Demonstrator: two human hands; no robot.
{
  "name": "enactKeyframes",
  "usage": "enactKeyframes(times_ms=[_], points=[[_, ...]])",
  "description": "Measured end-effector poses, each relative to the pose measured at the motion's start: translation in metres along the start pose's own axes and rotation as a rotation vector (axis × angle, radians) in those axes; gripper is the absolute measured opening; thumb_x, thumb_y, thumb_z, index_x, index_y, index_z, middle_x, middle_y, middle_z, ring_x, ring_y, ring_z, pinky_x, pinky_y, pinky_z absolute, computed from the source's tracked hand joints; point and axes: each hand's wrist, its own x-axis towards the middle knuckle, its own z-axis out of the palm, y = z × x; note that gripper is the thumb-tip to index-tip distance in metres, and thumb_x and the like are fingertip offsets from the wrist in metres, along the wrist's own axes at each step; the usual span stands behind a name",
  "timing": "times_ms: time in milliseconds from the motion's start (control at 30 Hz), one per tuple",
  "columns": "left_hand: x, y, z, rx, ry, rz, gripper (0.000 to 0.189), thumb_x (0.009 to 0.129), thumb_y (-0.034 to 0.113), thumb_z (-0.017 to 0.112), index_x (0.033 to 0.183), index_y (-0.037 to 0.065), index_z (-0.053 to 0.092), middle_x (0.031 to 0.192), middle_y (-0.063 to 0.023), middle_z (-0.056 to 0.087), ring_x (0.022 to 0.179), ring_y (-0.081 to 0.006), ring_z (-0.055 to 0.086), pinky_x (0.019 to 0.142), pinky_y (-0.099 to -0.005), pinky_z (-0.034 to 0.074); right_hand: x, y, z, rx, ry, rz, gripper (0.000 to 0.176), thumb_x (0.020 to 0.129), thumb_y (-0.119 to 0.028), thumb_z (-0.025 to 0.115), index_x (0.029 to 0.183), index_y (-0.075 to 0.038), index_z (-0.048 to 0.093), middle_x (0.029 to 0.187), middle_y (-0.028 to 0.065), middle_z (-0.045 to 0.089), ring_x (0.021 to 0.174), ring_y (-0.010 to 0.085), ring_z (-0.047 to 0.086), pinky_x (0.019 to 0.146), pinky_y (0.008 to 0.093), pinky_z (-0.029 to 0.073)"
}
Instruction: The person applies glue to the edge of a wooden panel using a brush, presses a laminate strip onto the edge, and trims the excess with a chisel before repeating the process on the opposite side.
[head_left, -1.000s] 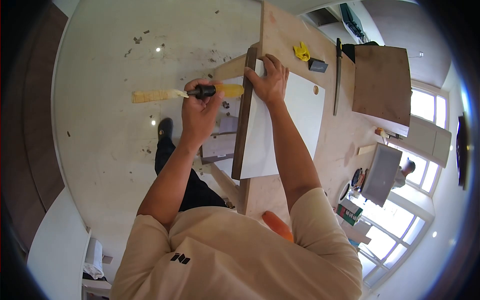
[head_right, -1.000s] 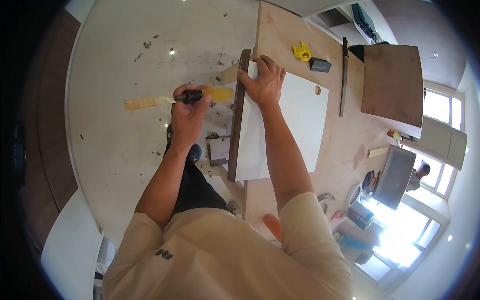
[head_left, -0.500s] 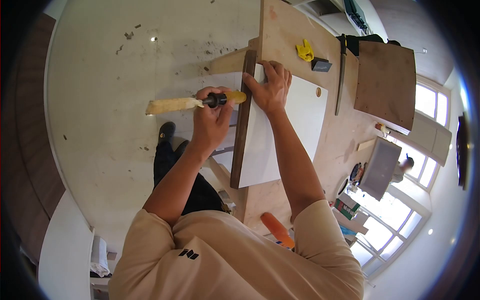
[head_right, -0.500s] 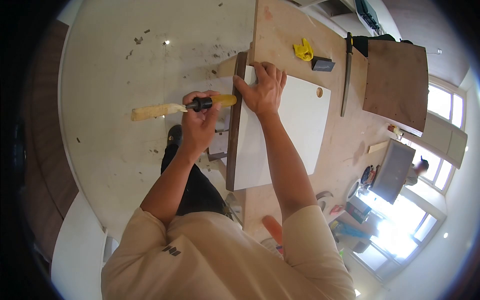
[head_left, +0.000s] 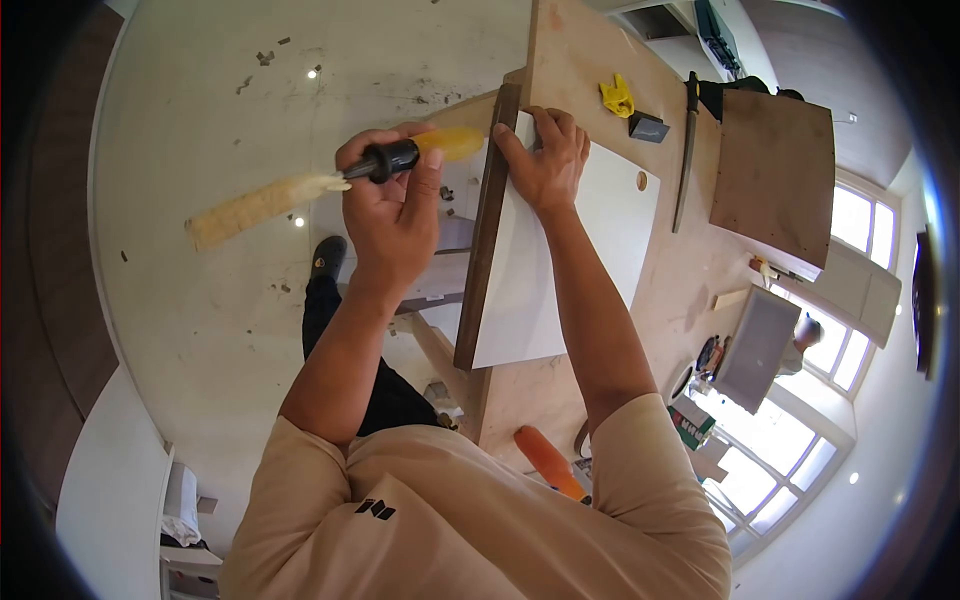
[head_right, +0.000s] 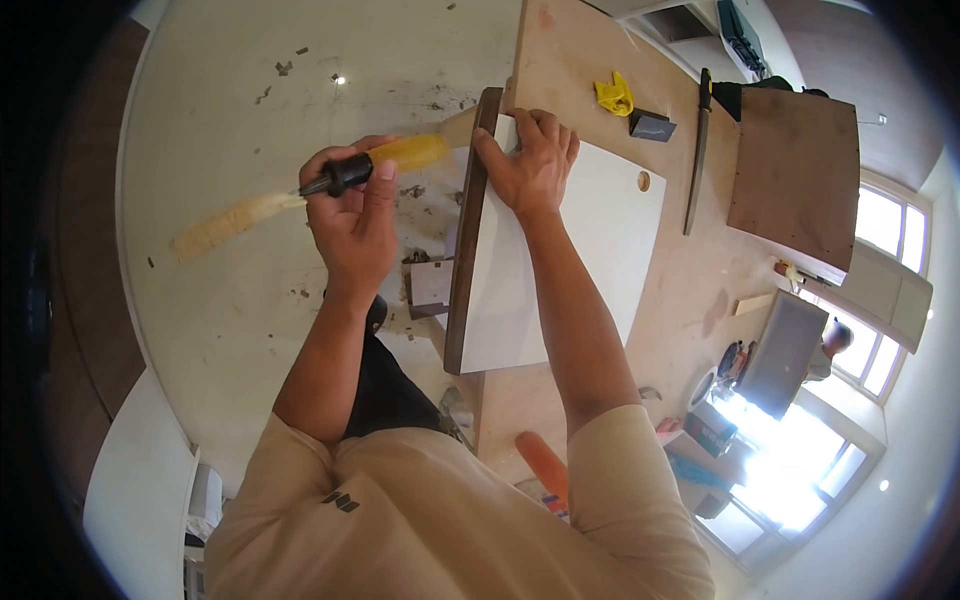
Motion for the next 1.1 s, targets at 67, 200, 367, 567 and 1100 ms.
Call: enactKeyframes(times_ms=[67,200,367,567,1100], points=[[-0.015,-0.029,0.0,0.094,-0.061,-0.076,0.032,0.097,0.001,0.06,0.121,0.004,0.039,0.118,-0.0175,0.062,0.108,-0.0179,0.061,0.097,-0.0315,0.051,-0.001,0.001,0.0,0.009,0.008,-0.003,0.054,0.078,-0.048,0.073,0.116,-0.011,0.07,0.12,0.011,0.059,0.119,0.0307,0.05,0.115,0.0476,0.023],[-0.011,-0.026,0.0,0.203,-0.158,-0.157,0.033,0.097,0.002,0.061,0.122,0.003,0.039,0.119,-0.0184,0.062,0.108,-0.0192,0.061,0.095,-0.0316,0.052,-0.001,0.002,0.001,0.016,0.015,-0.008,0.052,0.08,-0.048,0.072,0.116,-0.011,0.07,0.12,0.0112,0.059,0.12,0.0309,0.05,0.115,0.0478,0.023],[-0.022,-0.038,0.001,0.153,-0.099,-0.133,0.034,0.097,0.003,0.062,0.122,0.003,0.038,0.118,-0.0178,0.062,0.107,-0.0174,0.061,0.092,-0.032,0.052,-0.002,0.005,0.002,0.016,0.008,-0.018,0.051,0.081,-0.047,0.071,0.117,-0.011,0.07,0.121,0.0122,0.059,0.121,0.0315,0.05,0.115,0.0479,0.023],[-0.006,-0.022,-0.005,0.035,-0.017,-0.025,0.036,0.096,0.007,0.064,0.12,0.0,0.039,0.113,-0.0146,0.062,0.103,-0.0175,0.063,0.089,-0.0301,0.052,-0.002,0.009,0.003,0.014,0.009,-0.053,0.05,0.081,-0.046,0.07,0.116,-0.01,0.069,0.12,0.0127,0.059,0.12,0.0321,0.05,0.115,0.0488,0.023],[-0.018,-0.043,-0.005,0.118,-0.111,-0.218,0.034,0.097,0.008,0.063,0.121,0.003,0.04,0.118,-0.0146,0.062,0.107,-0.015,0.06,0.095,-0.0291,0.049,-0.002,0.008,0.004,0.035,0.047,-0.074,0.048,0.081,-0.044,0.07,0.115,-0.01,0.069,0.117,0.0115,0.059,0.117,0.0317,0.05,0.114,0.0463,0.024]])
